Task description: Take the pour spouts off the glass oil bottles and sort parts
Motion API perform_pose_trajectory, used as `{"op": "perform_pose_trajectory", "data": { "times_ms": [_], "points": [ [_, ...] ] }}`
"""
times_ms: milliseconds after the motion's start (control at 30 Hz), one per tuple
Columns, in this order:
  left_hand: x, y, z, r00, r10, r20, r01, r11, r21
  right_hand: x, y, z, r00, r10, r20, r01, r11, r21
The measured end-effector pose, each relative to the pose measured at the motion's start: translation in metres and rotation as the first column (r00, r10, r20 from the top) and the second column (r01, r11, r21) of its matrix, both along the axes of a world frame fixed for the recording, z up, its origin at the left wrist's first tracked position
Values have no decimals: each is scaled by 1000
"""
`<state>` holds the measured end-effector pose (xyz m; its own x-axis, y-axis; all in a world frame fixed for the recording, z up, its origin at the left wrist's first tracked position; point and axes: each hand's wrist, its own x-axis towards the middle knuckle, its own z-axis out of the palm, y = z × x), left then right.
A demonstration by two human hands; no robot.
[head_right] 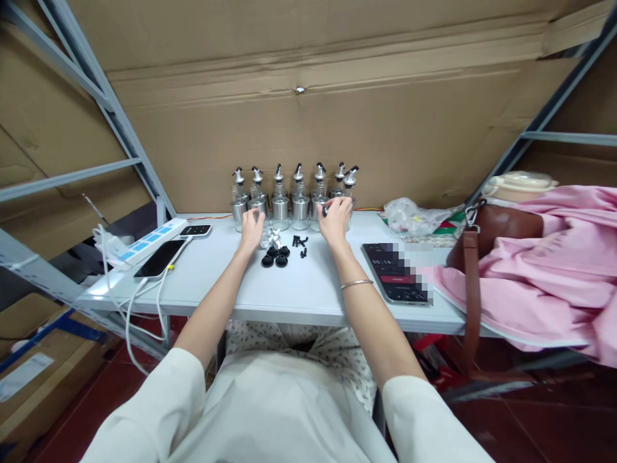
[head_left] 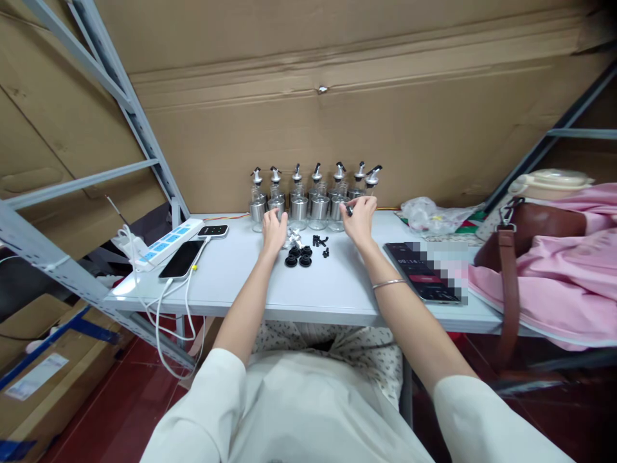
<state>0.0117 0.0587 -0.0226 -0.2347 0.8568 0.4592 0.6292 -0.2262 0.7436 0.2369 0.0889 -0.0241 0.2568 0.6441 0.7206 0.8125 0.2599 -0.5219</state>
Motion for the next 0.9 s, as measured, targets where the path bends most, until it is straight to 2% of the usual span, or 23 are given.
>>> {"op": "perform_pose_trajectory", "data": {
  "times_ms": [100, 200, 267, 333, 433, 533, 667, 767, 900],
  "points": [
    [3, -1, 1, 994, -73, -85, 85, 986, 143, -2, -4, 5, 998, -33, -47, 35, 998, 50],
    [8, -5, 2, 961, -172, -216, 221, 948, 229, -7, -8, 9, 990, 109, -86, -108, 994, 16],
    [13, -10, 2, 923, -252, -293, 323, 919, 228, -14, -12, 11, 961, 239, -140, -243, 970, -9],
    [18, -15, 1, 879, -332, -342, 413, 889, 196, -23, -16, 13, 900, 373, -224, -387, 922, -18],
    [27, -22, 2, 831, -418, -367, 500, 850, 164, -38, -24, 16, 760, 529, -379, -574, 819, -9],
    [34, -26, 2, 833, -433, -345, 503, 852, 144, -48, -31, 18, 660, 576, -482, -664, 748, -15],
    [34, -27, 4, 837, -442, -323, 494, 864, 98, -51, -35, 19, 612, 576, -542, -723, 685, -89],
    [32, -27, 7, 840, -429, -332, 490, 863, 125, -50, -35, 19, 627, 580, -520, -721, 684, -107],
    [30, -30, 10, 877, -355, -325, 419, 895, 155, -50, -35, 20, 757, 582, -298, -619, 784, -42]
  ]
}}
